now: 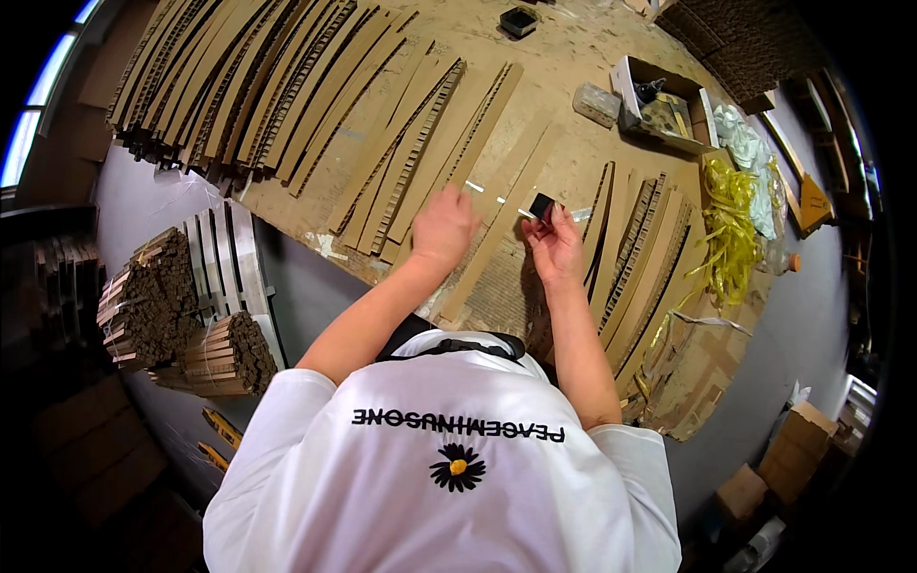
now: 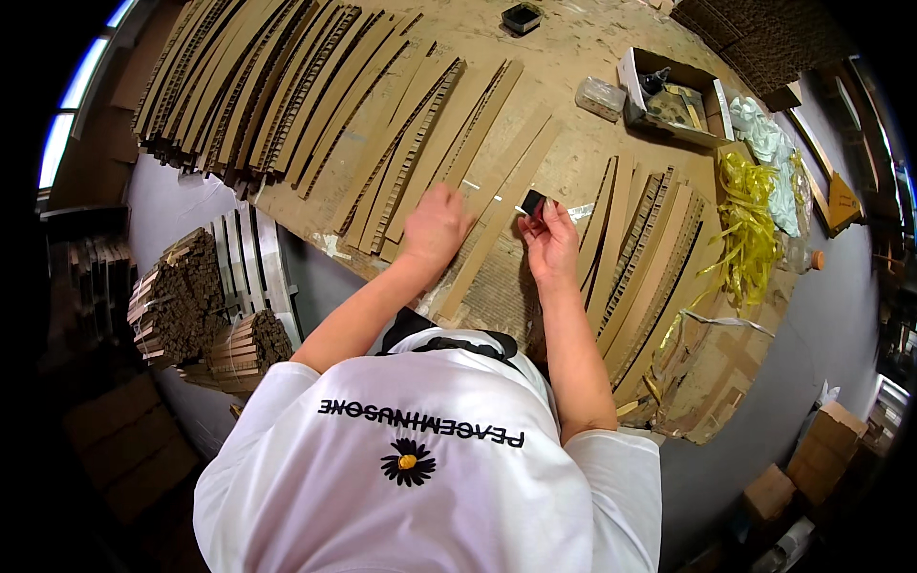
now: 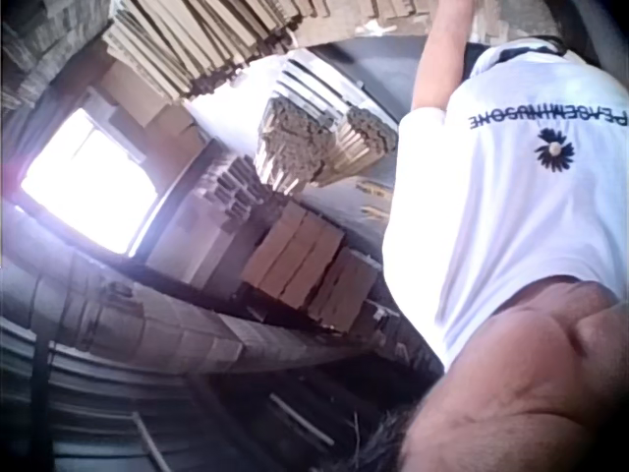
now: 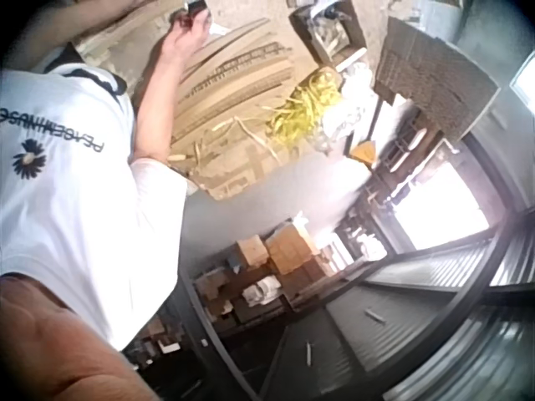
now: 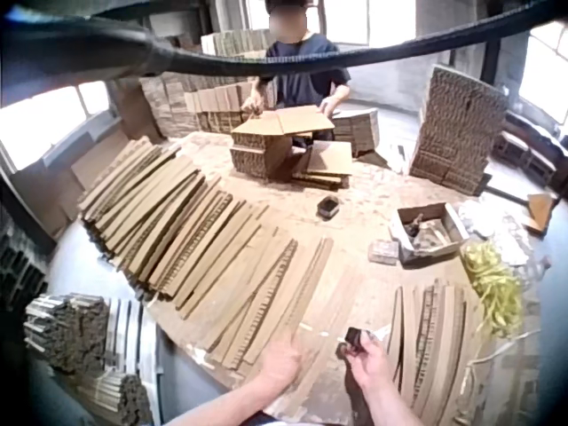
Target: The person repeatedly marks thin cardboard strips with a small red marker, then stacks them on a table. The person handles the strips one at a time, aligning them before marking and stacking them in a pile.
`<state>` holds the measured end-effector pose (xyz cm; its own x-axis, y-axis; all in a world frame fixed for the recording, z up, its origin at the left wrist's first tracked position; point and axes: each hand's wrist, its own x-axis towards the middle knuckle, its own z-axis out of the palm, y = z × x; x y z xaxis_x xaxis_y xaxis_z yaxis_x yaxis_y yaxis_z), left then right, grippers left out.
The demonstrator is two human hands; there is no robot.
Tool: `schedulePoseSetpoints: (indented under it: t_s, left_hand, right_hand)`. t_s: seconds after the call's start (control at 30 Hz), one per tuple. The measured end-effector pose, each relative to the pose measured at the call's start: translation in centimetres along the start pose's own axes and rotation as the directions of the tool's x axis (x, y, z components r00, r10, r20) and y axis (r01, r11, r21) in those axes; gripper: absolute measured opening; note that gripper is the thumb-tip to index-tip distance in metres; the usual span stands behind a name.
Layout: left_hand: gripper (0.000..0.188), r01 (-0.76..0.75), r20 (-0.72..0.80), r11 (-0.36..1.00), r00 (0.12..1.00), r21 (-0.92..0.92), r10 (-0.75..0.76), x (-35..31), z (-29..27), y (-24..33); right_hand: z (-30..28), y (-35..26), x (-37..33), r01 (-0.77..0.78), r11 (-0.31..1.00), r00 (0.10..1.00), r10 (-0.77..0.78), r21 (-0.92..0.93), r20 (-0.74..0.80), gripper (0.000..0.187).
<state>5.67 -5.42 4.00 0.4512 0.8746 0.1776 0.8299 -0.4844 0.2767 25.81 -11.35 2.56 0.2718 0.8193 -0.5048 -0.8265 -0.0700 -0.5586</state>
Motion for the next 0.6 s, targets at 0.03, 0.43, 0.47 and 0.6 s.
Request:
schedulePoseSetpoints:
  t_s: [0.03, 0.43, 0.47, 0.6]
  left_hand:
    - [0.038, 0.032, 0.060, 0.999, 0.998, 0.032, -0.034, 0.7, -0.3, -0.3]
    - [0.054, 0.079, 0.468, 0.993, 0.876, 0.092, -0.113, -1.6, -3.9, -1.4]
    - [0.054, 0.070, 0.460, 0.994, 0.882, 0.084, -0.101, -2.2, -4.0, -1.5]
    - [0.058, 0.098, 0.393, 0.995, 0.914, 0.022, -0.099, -3.5, -2.8, -1.6]
  right_hand:
    - [0.3, 0.1, 0.0, 0.001, 1.000, 1.000, -0.001, -0.011, -0.009, 0.015]
    - [0.8, 1.2, -1.5, 0.024, 0.981, 0.999, -0.031, -0.193, -0.034, 0.013]
    - [0.8, 1.3, -1.4, 0.014, 0.981, 0.999, -0.020, -0.192, -0.029, 0.013]
    - [2.0, 2.0, -1.6, -0.015, 0.985, 1.000, 0.011, -0.173, -0.027, 0.013]
